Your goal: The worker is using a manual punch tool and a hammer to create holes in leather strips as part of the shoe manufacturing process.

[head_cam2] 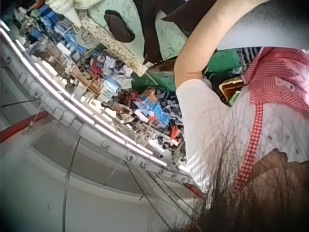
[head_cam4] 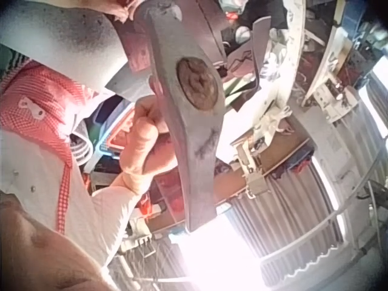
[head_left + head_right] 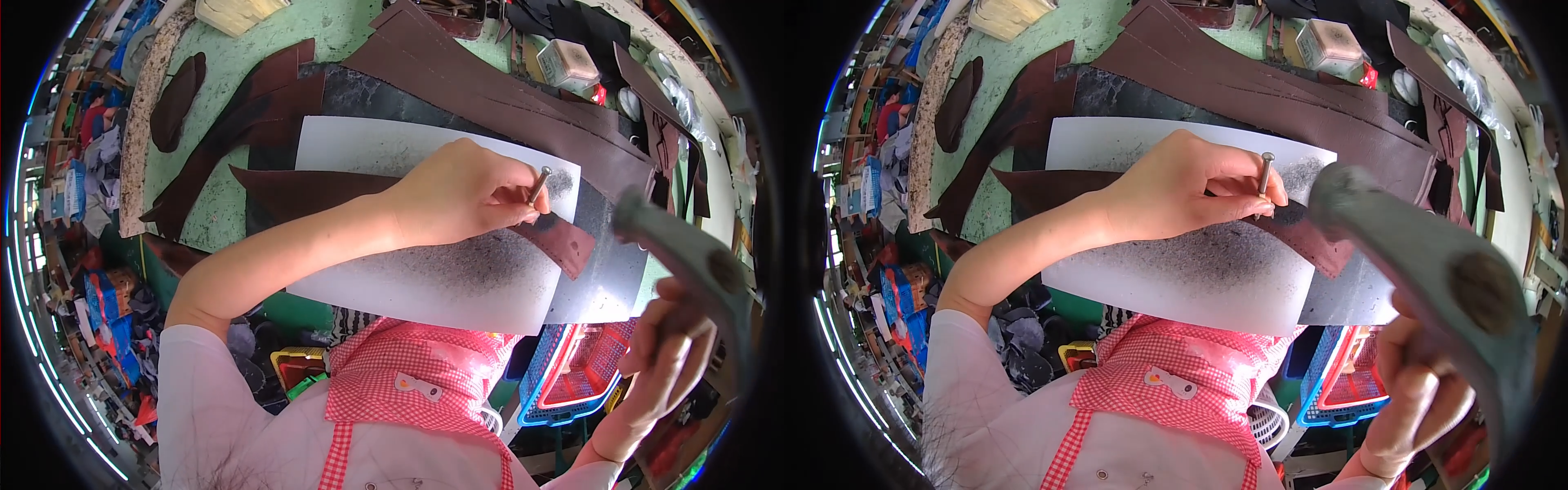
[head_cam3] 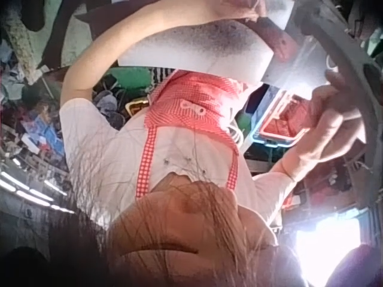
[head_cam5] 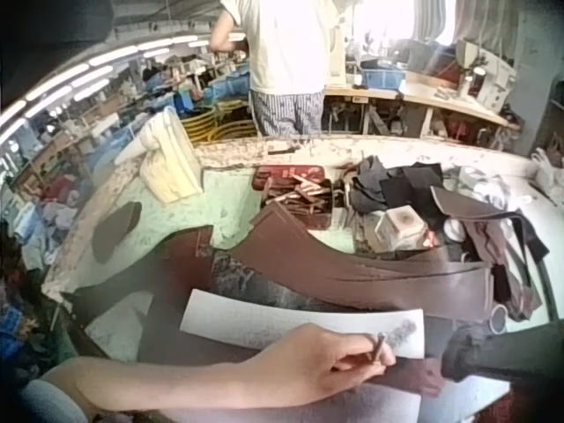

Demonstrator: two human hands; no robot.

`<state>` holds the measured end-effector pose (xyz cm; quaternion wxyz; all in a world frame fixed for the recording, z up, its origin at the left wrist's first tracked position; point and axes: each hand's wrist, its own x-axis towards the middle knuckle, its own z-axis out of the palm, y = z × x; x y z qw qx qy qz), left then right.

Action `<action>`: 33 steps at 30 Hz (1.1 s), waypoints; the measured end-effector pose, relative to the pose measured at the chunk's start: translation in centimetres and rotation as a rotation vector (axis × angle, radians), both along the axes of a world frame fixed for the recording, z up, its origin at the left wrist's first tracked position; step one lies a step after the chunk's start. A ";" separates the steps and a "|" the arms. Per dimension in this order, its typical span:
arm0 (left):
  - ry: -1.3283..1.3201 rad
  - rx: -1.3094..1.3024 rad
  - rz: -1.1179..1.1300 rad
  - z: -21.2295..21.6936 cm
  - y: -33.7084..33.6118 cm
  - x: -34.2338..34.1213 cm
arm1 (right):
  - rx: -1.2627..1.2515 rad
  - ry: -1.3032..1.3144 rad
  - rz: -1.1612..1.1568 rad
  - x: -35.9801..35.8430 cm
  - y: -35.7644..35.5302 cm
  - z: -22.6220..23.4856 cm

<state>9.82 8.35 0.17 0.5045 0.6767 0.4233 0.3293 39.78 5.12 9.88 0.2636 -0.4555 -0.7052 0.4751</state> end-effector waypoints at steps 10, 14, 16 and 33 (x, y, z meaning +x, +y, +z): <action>-0.015 -0.019 0.069 0.2 -0.8 -0.5 | 0.043 -0.022 -0.179 -5.1 -0.4 0.3; 0.010 0.014 0.045 0.0 -0.8 -0.6 | -0.511 0.096 0.329 -0.5 4.8 3.0; 0.140 0.186 0.045 0.0 -1.4 -0.4 | -0.678 0.055 0.637 -0.8 4.7 2.9; 0.374 0.379 0.053 0.2 -2.4 -1.4 | -0.014 -0.095 -0.078 -4.5 -0.6 -0.7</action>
